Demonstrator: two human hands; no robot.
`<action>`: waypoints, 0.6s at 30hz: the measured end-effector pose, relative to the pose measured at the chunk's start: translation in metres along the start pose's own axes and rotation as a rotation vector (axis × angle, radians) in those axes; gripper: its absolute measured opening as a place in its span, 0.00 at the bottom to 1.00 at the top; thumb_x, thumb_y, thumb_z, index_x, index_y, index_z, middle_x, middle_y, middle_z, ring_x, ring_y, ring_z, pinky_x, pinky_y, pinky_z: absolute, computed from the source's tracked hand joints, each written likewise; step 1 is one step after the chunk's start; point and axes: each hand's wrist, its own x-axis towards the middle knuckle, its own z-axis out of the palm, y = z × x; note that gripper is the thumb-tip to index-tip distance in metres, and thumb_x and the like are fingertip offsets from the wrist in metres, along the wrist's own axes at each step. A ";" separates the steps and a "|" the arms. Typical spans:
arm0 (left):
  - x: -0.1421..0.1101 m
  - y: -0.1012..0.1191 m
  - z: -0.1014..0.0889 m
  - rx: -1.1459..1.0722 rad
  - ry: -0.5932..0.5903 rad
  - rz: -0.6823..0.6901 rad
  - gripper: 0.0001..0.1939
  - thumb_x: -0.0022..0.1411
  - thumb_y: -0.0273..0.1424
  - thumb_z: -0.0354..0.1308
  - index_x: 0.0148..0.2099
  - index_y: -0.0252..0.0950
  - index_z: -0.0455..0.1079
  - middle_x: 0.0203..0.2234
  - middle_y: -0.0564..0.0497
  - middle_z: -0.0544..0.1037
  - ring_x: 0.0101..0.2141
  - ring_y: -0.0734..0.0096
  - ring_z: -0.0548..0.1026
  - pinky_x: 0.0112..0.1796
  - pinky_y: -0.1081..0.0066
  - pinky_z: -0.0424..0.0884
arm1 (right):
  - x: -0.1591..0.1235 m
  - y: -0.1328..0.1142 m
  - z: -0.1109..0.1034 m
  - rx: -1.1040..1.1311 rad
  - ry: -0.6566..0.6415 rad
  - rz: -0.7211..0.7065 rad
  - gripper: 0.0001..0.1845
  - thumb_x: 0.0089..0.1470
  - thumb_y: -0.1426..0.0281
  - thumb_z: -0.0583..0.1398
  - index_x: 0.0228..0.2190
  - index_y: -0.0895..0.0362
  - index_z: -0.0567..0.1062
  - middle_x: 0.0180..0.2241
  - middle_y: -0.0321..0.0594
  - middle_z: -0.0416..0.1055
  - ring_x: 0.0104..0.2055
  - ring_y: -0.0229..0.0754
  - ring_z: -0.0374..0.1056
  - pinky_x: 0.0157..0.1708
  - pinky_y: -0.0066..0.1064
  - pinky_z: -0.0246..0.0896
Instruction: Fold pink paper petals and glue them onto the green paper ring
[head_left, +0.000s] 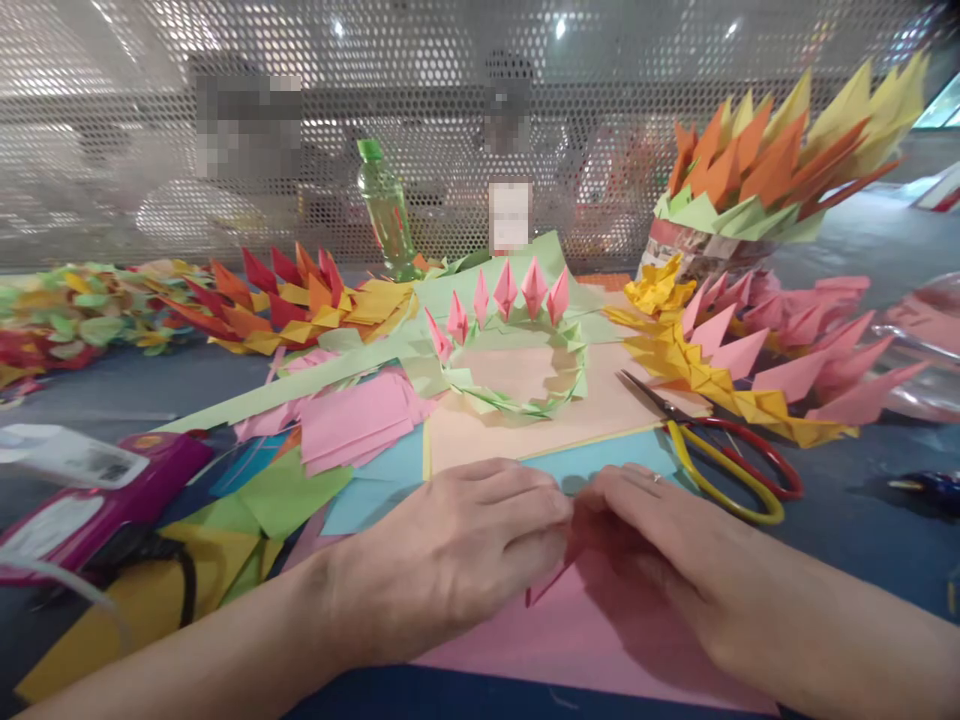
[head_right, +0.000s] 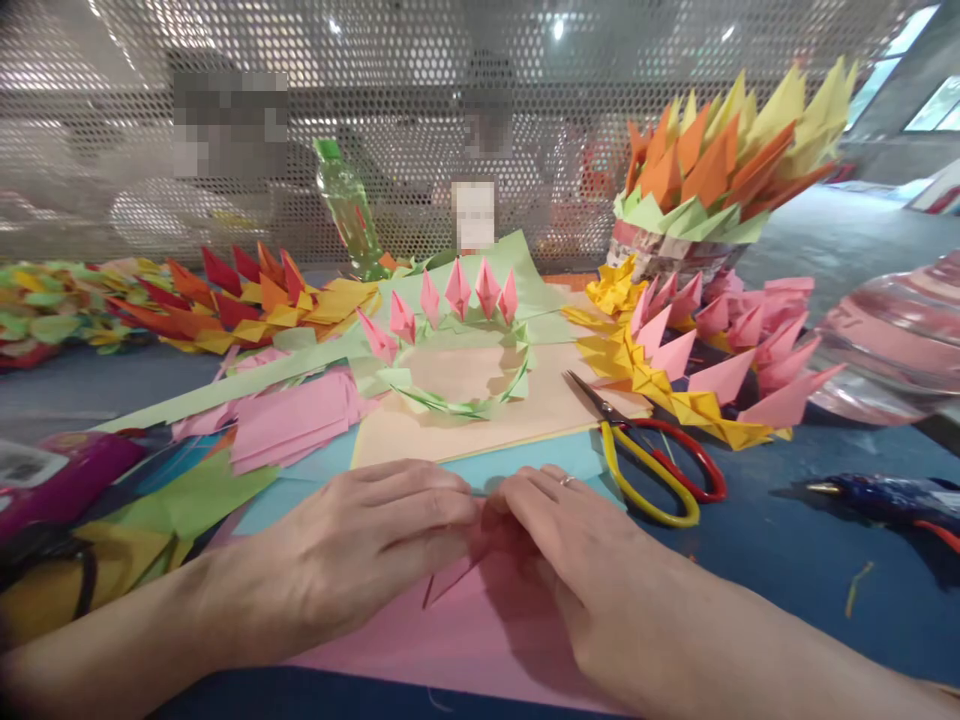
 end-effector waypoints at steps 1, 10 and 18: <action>0.000 0.000 0.001 -0.024 0.004 0.001 0.16 0.76 0.23 0.41 0.48 0.31 0.72 0.45 0.45 0.77 0.49 0.64 0.72 0.51 0.63 0.70 | 0.001 0.002 0.000 -0.001 0.010 -0.012 0.20 0.55 0.87 0.53 0.42 0.51 0.68 0.45 0.39 0.70 0.46 0.44 0.67 0.43 0.33 0.63; -0.013 -0.006 -0.005 0.114 0.156 0.007 0.15 0.70 0.18 0.48 0.56 0.29 0.68 0.52 0.40 0.75 0.53 0.60 0.73 0.54 0.61 0.71 | 0.002 0.007 0.000 0.035 0.019 -0.044 0.23 0.53 0.88 0.53 0.43 0.51 0.68 0.43 0.36 0.70 0.43 0.41 0.68 0.42 0.32 0.63; -0.003 0.001 -0.007 0.327 0.181 0.135 0.14 0.75 0.23 0.46 0.44 0.31 0.74 0.44 0.48 0.82 0.45 0.66 0.79 0.51 0.66 0.75 | 0.002 0.005 0.000 0.047 0.020 -0.031 0.25 0.51 0.91 0.52 0.41 0.50 0.66 0.43 0.33 0.68 0.44 0.39 0.65 0.43 0.30 0.60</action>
